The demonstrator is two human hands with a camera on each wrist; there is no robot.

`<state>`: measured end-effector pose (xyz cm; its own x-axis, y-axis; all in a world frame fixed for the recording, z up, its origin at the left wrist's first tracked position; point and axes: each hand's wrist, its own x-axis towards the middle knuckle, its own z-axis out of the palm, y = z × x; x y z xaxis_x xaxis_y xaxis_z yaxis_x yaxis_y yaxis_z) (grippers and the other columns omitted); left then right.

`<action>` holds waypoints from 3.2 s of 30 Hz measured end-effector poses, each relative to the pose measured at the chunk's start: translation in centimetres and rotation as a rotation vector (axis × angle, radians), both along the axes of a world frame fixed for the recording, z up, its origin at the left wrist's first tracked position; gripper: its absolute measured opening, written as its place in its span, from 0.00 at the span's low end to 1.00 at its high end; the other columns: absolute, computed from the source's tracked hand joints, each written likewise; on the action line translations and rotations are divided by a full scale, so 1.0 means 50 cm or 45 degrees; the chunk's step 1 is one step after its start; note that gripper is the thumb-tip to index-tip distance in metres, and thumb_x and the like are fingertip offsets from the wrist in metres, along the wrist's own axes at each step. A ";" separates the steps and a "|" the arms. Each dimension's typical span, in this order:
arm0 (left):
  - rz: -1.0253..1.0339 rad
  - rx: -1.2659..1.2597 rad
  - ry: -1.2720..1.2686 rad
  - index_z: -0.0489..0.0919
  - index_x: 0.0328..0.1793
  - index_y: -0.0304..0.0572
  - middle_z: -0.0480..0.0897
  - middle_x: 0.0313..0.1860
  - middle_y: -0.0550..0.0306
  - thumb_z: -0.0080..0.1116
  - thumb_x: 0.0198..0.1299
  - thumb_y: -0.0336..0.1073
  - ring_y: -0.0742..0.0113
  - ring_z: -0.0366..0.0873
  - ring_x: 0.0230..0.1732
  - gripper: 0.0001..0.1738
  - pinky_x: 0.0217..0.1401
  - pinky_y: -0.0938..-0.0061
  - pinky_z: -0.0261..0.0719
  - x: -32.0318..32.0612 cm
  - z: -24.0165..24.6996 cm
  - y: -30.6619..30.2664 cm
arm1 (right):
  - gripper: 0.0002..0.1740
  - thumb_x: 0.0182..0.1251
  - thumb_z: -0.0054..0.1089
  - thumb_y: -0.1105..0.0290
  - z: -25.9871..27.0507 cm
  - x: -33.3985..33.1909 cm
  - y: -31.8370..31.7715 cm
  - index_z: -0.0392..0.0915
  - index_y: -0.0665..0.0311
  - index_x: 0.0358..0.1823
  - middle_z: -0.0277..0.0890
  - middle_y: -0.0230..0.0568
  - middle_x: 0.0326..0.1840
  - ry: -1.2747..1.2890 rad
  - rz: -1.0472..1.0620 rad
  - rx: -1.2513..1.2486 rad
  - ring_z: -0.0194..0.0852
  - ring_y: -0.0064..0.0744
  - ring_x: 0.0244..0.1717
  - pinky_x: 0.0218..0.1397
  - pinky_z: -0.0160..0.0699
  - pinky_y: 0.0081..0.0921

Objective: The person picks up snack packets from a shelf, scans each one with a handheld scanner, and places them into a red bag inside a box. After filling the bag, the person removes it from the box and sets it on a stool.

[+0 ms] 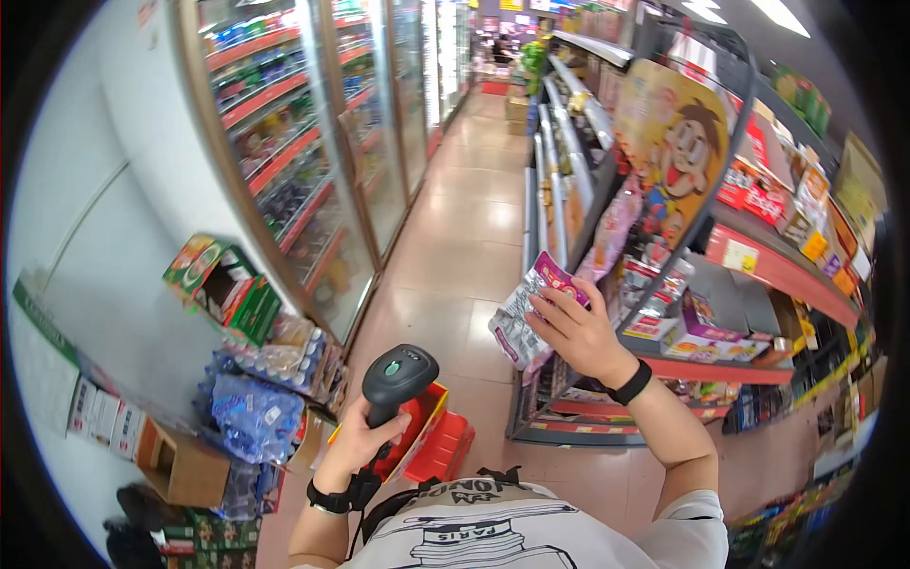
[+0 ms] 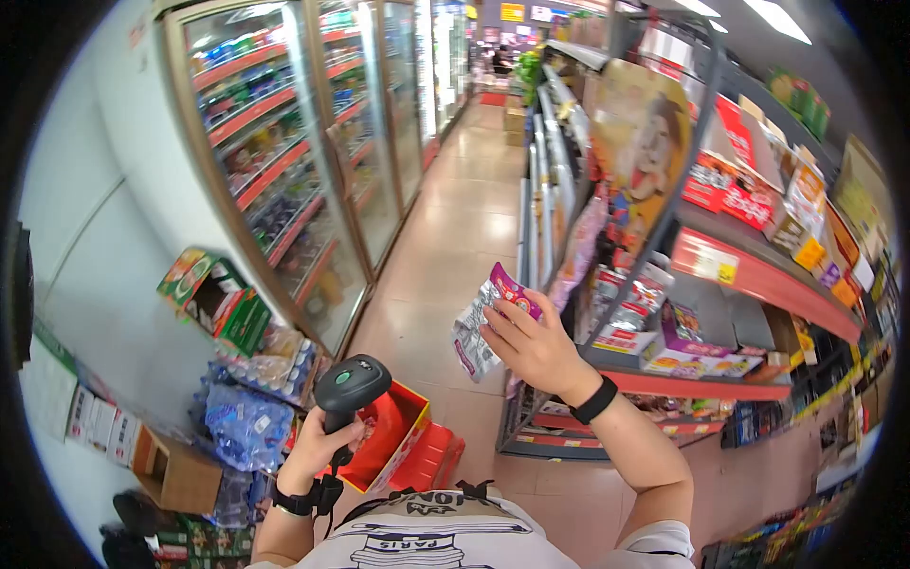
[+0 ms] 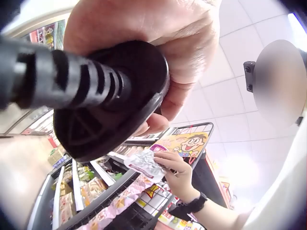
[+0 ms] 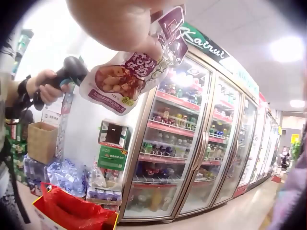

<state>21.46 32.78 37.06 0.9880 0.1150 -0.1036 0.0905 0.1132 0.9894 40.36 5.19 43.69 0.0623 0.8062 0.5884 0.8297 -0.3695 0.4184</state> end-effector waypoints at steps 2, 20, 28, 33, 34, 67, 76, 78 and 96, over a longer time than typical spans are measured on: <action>0.048 -0.015 0.012 0.71 0.47 0.38 0.73 0.29 0.64 0.62 0.54 0.30 0.77 0.71 0.24 0.16 0.26 0.81 0.70 -0.016 0.012 0.013 | 0.14 0.49 0.52 0.70 -0.015 0.019 0.052 0.77 0.63 0.39 0.73 0.38 0.47 -0.031 0.096 -0.077 0.67 0.34 0.54 0.60 0.60 0.43; 0.181 -0.077 0.063 0.73 0.45 0.38 0.75 0.27 0.64 0.63 0.53 0.34 0.78 0.71 0.24 0.16 0.26 0.82 0.69 -0.093 -0.017 0.104 | 0.13 0.52 0.51 0.68 -0.072 0.024 0.329 0.76 0.60 0.39 0.73 0.35 0.47 -0.070 0.424 -0.114 0.66 0.31 0.54 0.61 0.57 0.42; 0.157 -0.093 0.053 0.74 0.47 0.37 0.76 0.30 0.64 0.63 0.53 0.34 0.78 0.72 0.25 0.16 0.27 0.83 0.69 -0.101 -0.028 0.130 | 0.13 0.51 0.51 0.68 -0.083 0.012 0.369 0.76 0.60 0.39 0.73 0.35 0.47 -0.065 0.474 -0.090 0.66 0.31 0.54 0.61 0.58 0.42; 0.161 -0.005 0.049 0.73 0.48 0.38 0.77 0.31 0.63 0.62 0.54 0.33 0.78 0.72 0.26 0.16 0.28 0.83 0.70 -0.114 -0.024 0.151 | 0.13 0.51 0.51 0.68 -0.091 0.010 0.386 0.76 0.60 0.40 0.73 0.34 0.46 -0.056 0.457 -0.117 0.66 0.30 0.54 0.61 0.57 0.41; 0.166 0.040 0.053 0.73 0.49 0.38 0.79 0.32 0.62 0.61 0.55 0.33 0.78 0.73 0.27 0.17 0.29 0.83 0.70 -0.117 -0.022 0.156 | 0.13 0.51 0.51 0.68 -0.093 0.010 0.389 0.76 0.60 0.40 0.73 0.34 0.45 -0.054 0.451 -0.124 0.66 0.30 0.54 0.61 0.57 0.41; 0.614 -0.026 0.248 0.69 0.47 0.36 0.73 0.25 0.60 0.61 0.53 0.28 0.75 0.71 0.20 0.16 0.22 0.80 0.68 -0.194 -0.099 0.221 | 0.10 0.50 0.54 0.75 -0.460 -0.062 0.295 0.77 0.58 0.36 0.74 0.37 0.39 1.290 0.064 -0.431 0.69 0.39 0.47 0.49 0.64 0.38; 0.113 -0.036 0.135 0.70 0.45 0.37 0.73 0.22 0.61 0.58 0.53 0.27 0.74 0.71 0.19 0.14 0.22 0.79 0.70 0.000 -0.076 0.081 | 0.14 0.49 0.53 0.82 -0.066 -0.127 -0.077 0.76 0.65 0.39 0.76 0.44 0.35 0.894 -0.354 0.498 0.74 0.45 0.37 0.39 0.74 0.36; 0.019 -0.010 0.108 0.70 0.44 0.36 0.73 0.22 0.60 0.56 0.53 0.26 0.74 0.71 0.19 0.13 0.22 0.79 0.70 0.030 -0.066 0.037 | 0.14 0.47 0.51 0.84 0.004 -0.139 -0.159 0.76 0.65 0.38 0.77 0.45 0.36 0.671 -0.477 0.620 0.75 0.45 0.36 0.38 0.75 0.34; 0.057 -0.013 0.101 0.73 0.40 0.43 0.72 0.21 0.66 0.57 0.58 0.33 0.79 0.66 0.17 0.07 0.18 0.84 0.60 0.047 -0.014 -0.168 | 0.26 0.54 0.61 0.51 0.022 0.194 -0.550 0.77 0.69 0.42 0.78 0.50 0.32 1.558 -1.335 -0.178 0.76 0.43 0.34 0.38 0.71 0.34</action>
<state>23.79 24.37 36.34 0.9704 0.1573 -0.1830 0.1635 0.1293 0.9780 50.07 -22.32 44.81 0.9436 0.1491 -0.2956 0.0940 -0.9768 -0.1924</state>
